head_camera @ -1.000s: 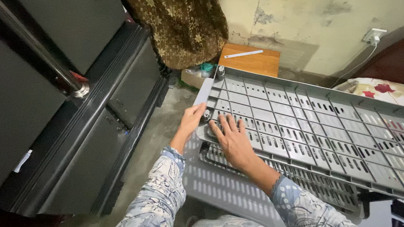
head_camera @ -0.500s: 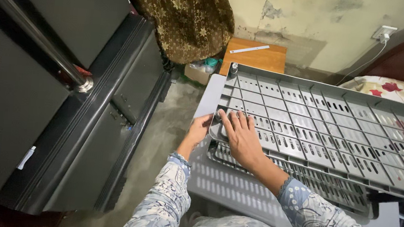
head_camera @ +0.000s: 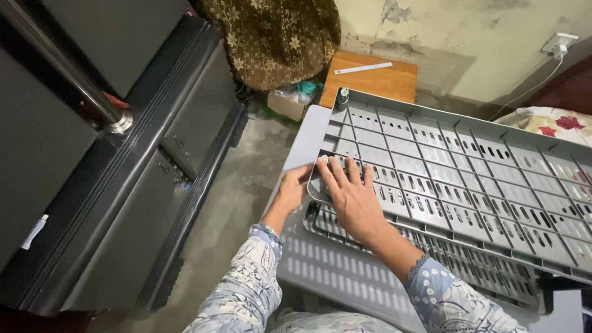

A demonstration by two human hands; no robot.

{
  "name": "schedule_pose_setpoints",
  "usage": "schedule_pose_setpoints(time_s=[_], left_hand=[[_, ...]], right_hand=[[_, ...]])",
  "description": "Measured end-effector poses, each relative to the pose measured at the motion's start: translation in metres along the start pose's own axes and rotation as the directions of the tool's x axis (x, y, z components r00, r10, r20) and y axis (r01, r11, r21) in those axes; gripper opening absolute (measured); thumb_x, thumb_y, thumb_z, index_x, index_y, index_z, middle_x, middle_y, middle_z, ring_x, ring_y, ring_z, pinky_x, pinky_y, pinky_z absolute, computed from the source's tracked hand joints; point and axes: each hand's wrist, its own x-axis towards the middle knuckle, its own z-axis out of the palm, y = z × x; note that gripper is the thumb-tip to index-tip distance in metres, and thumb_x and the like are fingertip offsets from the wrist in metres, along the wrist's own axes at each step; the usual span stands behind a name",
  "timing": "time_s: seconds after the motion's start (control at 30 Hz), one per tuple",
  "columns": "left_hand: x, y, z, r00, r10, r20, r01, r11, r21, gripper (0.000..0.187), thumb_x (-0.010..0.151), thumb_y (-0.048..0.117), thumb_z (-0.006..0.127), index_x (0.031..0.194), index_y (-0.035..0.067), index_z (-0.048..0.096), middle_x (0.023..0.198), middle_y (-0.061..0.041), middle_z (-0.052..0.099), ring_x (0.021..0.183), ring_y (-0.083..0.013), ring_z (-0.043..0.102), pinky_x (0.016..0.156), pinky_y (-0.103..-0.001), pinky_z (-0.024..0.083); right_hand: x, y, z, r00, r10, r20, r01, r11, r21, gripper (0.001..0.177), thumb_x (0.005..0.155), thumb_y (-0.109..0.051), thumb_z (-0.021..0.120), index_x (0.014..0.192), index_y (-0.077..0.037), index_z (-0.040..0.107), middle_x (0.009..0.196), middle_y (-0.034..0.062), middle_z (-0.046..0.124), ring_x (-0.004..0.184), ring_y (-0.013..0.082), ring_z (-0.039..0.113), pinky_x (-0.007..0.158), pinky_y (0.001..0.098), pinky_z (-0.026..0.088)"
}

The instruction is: The person assembles a plastic storage rack in a bedroom. They pick black cylindrical leg tubes from a tray, join the tube segments, and push them onto the corner posts of gray perforated shelves, then lift and stack additional shelf trays onto the posts to build up the rack.

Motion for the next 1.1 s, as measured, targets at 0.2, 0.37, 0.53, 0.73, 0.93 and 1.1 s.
schedule_pose_setpoints(time_s=[0.2, 0.37, 0.53, 0.73, 0.93, 1.1], left_hand=[[-0.007, 0.003, -0.001, 0.999, -0.015, -0.032, 0.023, 0.969, 0.247, 0.062, 0.083, -0.015, 0.065, 0.143, 0.0, 0.056, 0.14, -0.012, 0.064, 0.128, -0.0196, 0.061, 0.107, -0.032, 0.048], [-0.005, -0.006, 0.001, 0.996, -0.082, -0.034, 0.079, 0.995, -0.058, 0.057, 0.09, -0.009, 0.063, 0.146, 0.001, 0.057, 0.144, -0.011, 0.064, 0.129, -0.02, 0.062, 0.108, -0.033, 0.049], [-0.004, -0.005, -0.002, 0.999, -0.026, 0.033, 0.026, 1.0, 0.003, 0.061, 0.088, -0.011, 0.066, 0.147, 0.002, 0.055, 0.145, -0.011, 0.062, 0.131, -0.0191, 0.06, 0.11, -0.031, 0.047], [-0.012, -0.002, 0.001, 0.998, -0.068, 0.011, 0.068, 0.998, -0.012, 0.057, 0.093, -0.007, 0.065, 0.148, 0.002, 0.053, 0.143, -0.011, 0.063, 0.128, -0.0183, 0.061, 0.108, -0.031, 0.048], [-0.009, -0.001, -0.002, 0.995, -0.097, 0.028, 0.097, 0.995, -0.01, 0.055, 0.094, -0.009, 0.063, 0.147, 0.001, 0.054, 0.143, -0.011, 0.063, 0.129, -0.0191, 0.06, 0.107, -0.031, 0.049], [-0.008, -0.007, -0.001, 0.991, -0.137, -0.002, 0.137, 0.99, 0.02, 0.057, 0.091, -0.01, 0.056, 0.146, 0.002, 0.054, 0.142, -0.011, 0.063, 0.129, -0.0204, 0.06, 0.103, -0.03, 0.051]], right_hand=[[0.0, -0.001, -0.002, 1.0, 0.006, -0.012, -0.006, 1.0, 0.009, 0.09, 0.077, 0.002, 0.059, 0.159, -0.009, 0.024, 0.155, 0.0192, 0.042, 0.138, 0.048, 0.04, 0.108, 0.0658, 0.028], [-0.001, -0.002, -0.003, 0.998, -0.014, -0.065, 0.014, 1.0, 0.004, 0.09, 0.078, 0.001, 0.061, 0.16, -0.009, 0.025, 0.155, 0.0185, 0.044, 0.137, 0.0469, 0.042, 0.108, 0.0647, 0.03], [-0.002, -0.001, -0.004, 0.998, -0.006, -0.066, 0.008, 1.0, 0.021, 0.092, 0.075, 0.002, 0.061, 0.159, -0.009, 0.027, 0.154, 0.0178, 0.046, 0.137, 0.0463, 0.043, 0.108, 0.0639, 0.031], [-0.001, 0.001, -0.002, 0.999, -0.005, -0.033, 0.005, 1.0, 0.024, 0.094, 0.074, 0.004, 0.062, 0.16, -0.01, 0.025, 0.154, 0.0176, 0.045, 0.138, 0.0463, 0.041, 0.109, 0.0638, 0.031], [0.0, 0.001, -0.006, 1.0, 0.015, 0.026, -0.017, 0.997, 0.077, 0.105, 0.065, 0.004, 0.068, 0.158, -0.013, 0.024, 0.154, 0.0158, 0.043, 0.139, 0.0457, 0.039, 0.109, 0.0632, 0.03], [-0.001, 0.005, -0.008, 0.999, 0.012, 0.036, -0.016, 0.995, 0.103, 0.108, 0.062, 0.005, 0.07, 0.158, -0.013, 0.025, 0.154, 0.015, 0.045, 0.138, 0.0449, 0.041, 0.11, 0.0623, 0.03]])
